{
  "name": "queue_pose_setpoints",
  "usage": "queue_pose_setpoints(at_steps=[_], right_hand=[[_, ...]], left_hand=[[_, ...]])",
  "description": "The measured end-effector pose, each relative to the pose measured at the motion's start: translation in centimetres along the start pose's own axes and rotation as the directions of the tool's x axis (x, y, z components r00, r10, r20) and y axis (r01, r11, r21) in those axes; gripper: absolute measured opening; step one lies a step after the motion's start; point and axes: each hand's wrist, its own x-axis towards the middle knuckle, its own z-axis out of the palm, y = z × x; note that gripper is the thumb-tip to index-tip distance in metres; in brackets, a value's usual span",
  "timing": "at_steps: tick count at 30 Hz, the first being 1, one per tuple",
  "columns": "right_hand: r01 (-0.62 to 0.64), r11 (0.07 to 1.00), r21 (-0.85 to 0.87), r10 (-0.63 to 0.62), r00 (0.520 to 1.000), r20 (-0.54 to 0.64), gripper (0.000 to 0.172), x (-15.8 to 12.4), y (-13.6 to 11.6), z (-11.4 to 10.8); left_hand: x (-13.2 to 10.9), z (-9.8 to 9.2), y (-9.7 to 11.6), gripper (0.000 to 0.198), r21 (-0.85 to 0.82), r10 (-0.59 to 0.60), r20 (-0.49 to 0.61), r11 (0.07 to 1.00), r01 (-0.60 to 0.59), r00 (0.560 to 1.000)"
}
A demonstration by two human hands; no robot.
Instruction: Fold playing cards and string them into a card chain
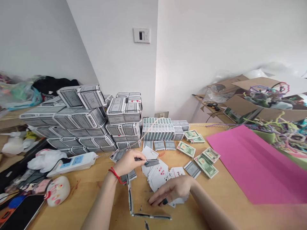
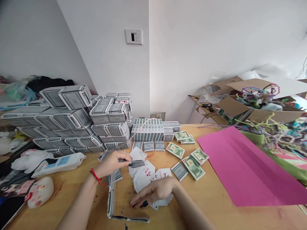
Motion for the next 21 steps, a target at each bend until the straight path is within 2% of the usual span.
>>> queue_pose_setpoints(at_steps=[4, 6, 8, 10, 12, 13, 15, 16, 17, 18, 21], right_hand=[[0.093, 0.986, -0.141, -0.112, 0.985, -0.128, 0.037, -0.4, 0.2, -0.9], [0.137, 0.963, -0.231, -0.19, 0.955, -0.227, 0.036, -0.8, 0.3, -1.6], [0.18, 0.935, -0.306, -0.281, 0.901, -0.33, 0.035, -0.9, 0.6, -2.5], [0.191, 0.904, -0.383, -0.361, 0.82, -0.444, 0.032, -0.8, 1.0, -3.4], [0.127, 0.88, -0.458, -0.401, 0.716, -0.572, 0.028, -0.6, 1.6, -4.3], [0.058, 0.868, -0.493, -0.412, 0.638, -0.65, 0.024, -0.5, 1.9, -4.8], [-0.142, 0.825, -0.547, -0.45, 0.42, -0.788, 0.019, -0.5, 2.4, -5.6], [-0.237, 0.79, -0.565, -0.479, 0.337, -0.811, 0.02, -0.7, 2.7, -6.0], [-0.312, 0.745, -0.589, -0.515, 0.291, -0.806, 0.024, -0.9, 2.9, -6.4], [-0.37, 0.698, -0.613, -0.547, 0.278, -0.79, 0.033, -1.1, 3.1, -6.6], [-0.472, 0.61, -0.637, -0.576, 0.289, -0.765, 0.056, -1.7, 3.6, -7.1]], left_hand=[[0.0, 0.1, 0.1, 0.013, -0.007, -0.032, 0.016, 0.999, 0.033, 0.999], [0.1, 0.2, 0.2, 0.014, -0.025, -0.052, -0.001, 0.998, 0.052, 0.999], [0.1, 0.4, 0.2, 0.014, -0.037, -0.063, -0.012, 0.997, 0.062, 0.998], [0.2, 0.5, 0.2, 0.014, -0.032, -0.07, -0.023, 0.997, 0.069, 0.997], [0.3, 0.7, 0.1, 0.013, -0.015, -0.07, -0.042, 0.997, 0.07, 0.997], [0.3, 0.8, 0.0, 0.013, -0.004, -0.068, -0.054, 0.998, 0.068, 0.996], [0.4, 1.1, 0.0, 0.013, 0.015, -0.059, -0.065, 0.998, 0.06, 0.996], [0.5, 1.3, 0.0, 0.013, 0.023, -0.054, -0.06, 0.998, 0.055, 0.997], [0.5, 1.5, 0.0, 0.013, 0.03, -0.049, -0.054, 0.998, 0.05, 0.997], [0.6, 1.7, 0.1, 0.014, 0.037, -0.045, -0.048, 0.998, 0.047, 0.998], [0.8, 2.3, 0.3, 0.014, 0.067, -0.026, -0.025, 0.997, 0.027, 0.999]])
